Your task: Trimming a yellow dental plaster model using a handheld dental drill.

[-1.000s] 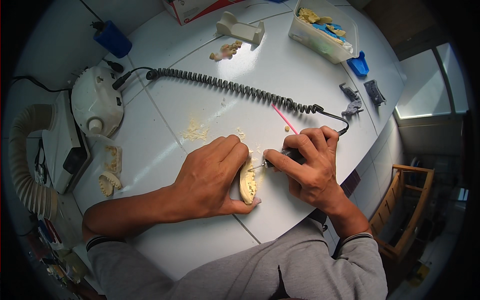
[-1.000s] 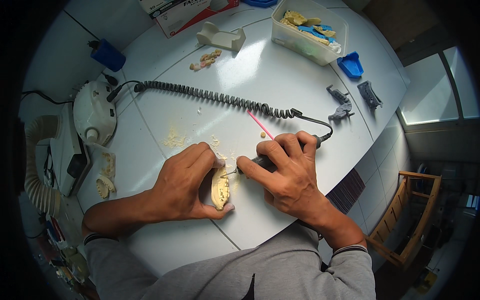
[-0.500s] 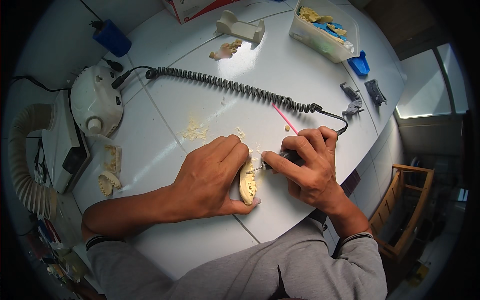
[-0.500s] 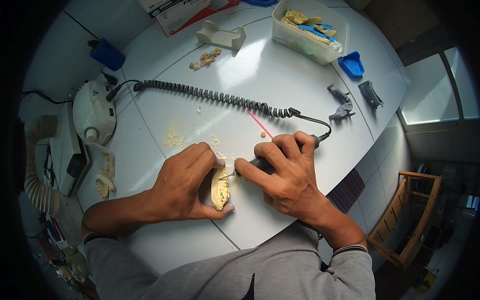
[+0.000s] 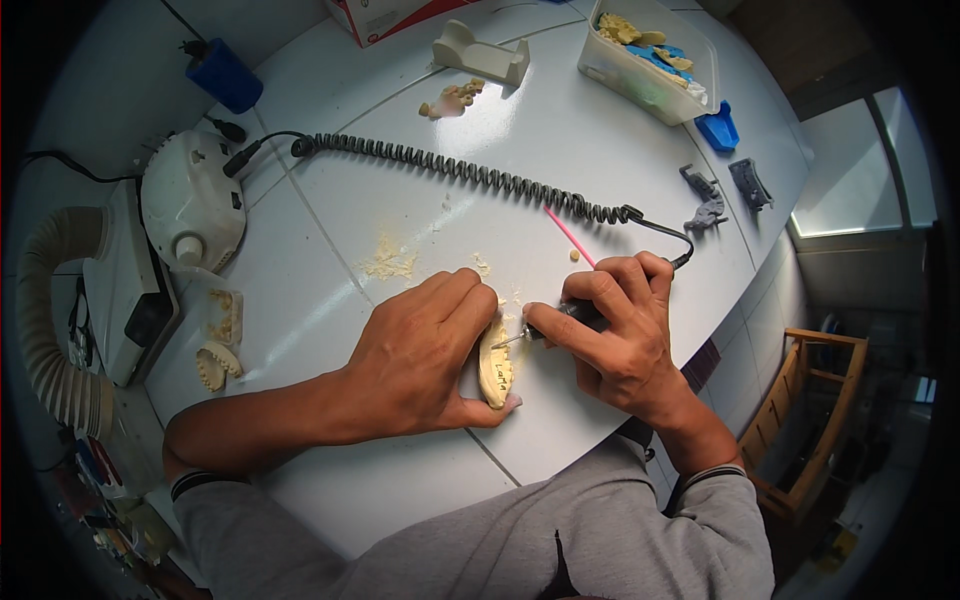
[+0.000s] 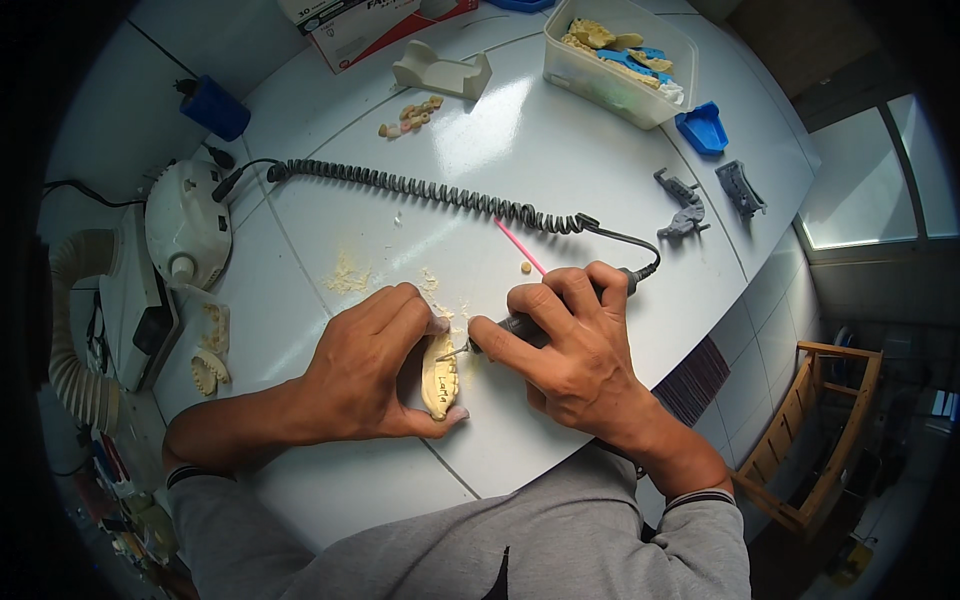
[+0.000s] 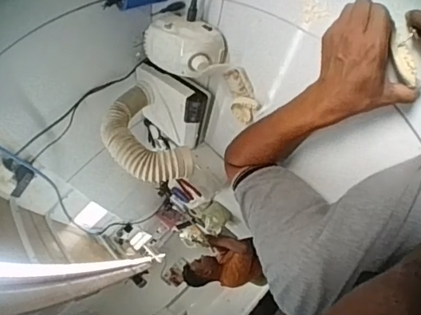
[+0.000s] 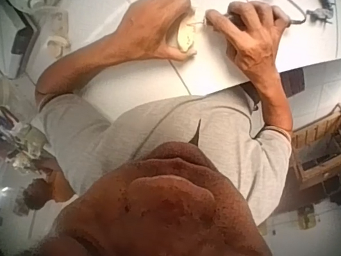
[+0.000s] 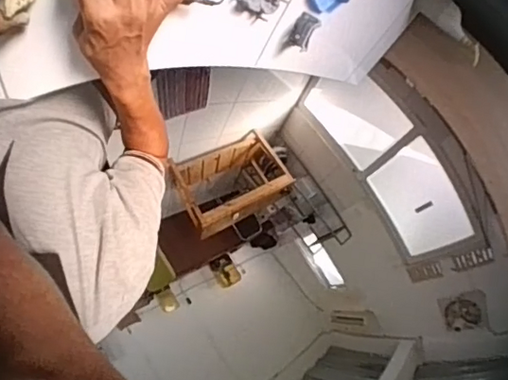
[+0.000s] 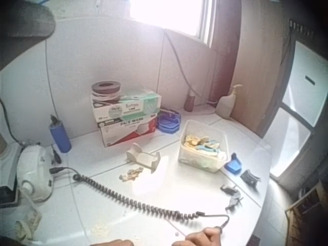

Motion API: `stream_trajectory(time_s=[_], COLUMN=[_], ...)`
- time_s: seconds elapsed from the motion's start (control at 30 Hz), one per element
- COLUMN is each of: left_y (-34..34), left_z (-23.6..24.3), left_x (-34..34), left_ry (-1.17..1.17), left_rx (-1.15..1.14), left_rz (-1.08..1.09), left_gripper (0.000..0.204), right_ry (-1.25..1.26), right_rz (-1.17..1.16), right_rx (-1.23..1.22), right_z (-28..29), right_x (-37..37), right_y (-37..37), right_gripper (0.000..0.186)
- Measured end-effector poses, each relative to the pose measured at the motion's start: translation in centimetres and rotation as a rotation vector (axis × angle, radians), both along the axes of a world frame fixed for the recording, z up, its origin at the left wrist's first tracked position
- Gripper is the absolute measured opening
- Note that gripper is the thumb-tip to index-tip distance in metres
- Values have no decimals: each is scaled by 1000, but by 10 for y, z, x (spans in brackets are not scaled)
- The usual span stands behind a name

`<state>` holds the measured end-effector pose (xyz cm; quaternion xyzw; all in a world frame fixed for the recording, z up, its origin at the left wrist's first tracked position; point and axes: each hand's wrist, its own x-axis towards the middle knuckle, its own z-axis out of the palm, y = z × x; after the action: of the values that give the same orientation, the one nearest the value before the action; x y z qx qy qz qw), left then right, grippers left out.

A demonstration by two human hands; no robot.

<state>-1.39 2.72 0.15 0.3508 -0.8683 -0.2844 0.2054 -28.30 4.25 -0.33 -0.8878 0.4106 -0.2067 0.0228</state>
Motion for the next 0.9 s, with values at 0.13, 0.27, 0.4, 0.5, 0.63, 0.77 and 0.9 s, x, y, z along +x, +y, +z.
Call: stream_trajectory(time_s=[0.13,0.27,0.4,0.5,0.63,0.77,0.9], left_y=[-1,0,-1,-1,-3,-7,-8], left_z=[0,-1,0,-1,-4,0,-2], left_x=[0,2,-1,0,3,6,8], left_ry=[2,5,8,1,32,80,114], left_rx=[-1,6,2,-14,-48,-26,43], left_rz=[-3,-1,-2,-6,-22,-45,-19], left_gripper=[66,66,66,69,69,65,53], right_ry=[-36,-36,-45,-41,-49,-71,-64], right_rz=[6,21,15,22,-11,-59,-132], right_rx=[22,26,20,30,17,-12,-38], right_z=[-3,-4,-3,-1,-2,1,2], right_x=[-1,1,-1,-1,-1,-5,-8], right_y=[0,-1,-1,0,0,1,3], right_gripper=[39,39,39,37,33,31,33])
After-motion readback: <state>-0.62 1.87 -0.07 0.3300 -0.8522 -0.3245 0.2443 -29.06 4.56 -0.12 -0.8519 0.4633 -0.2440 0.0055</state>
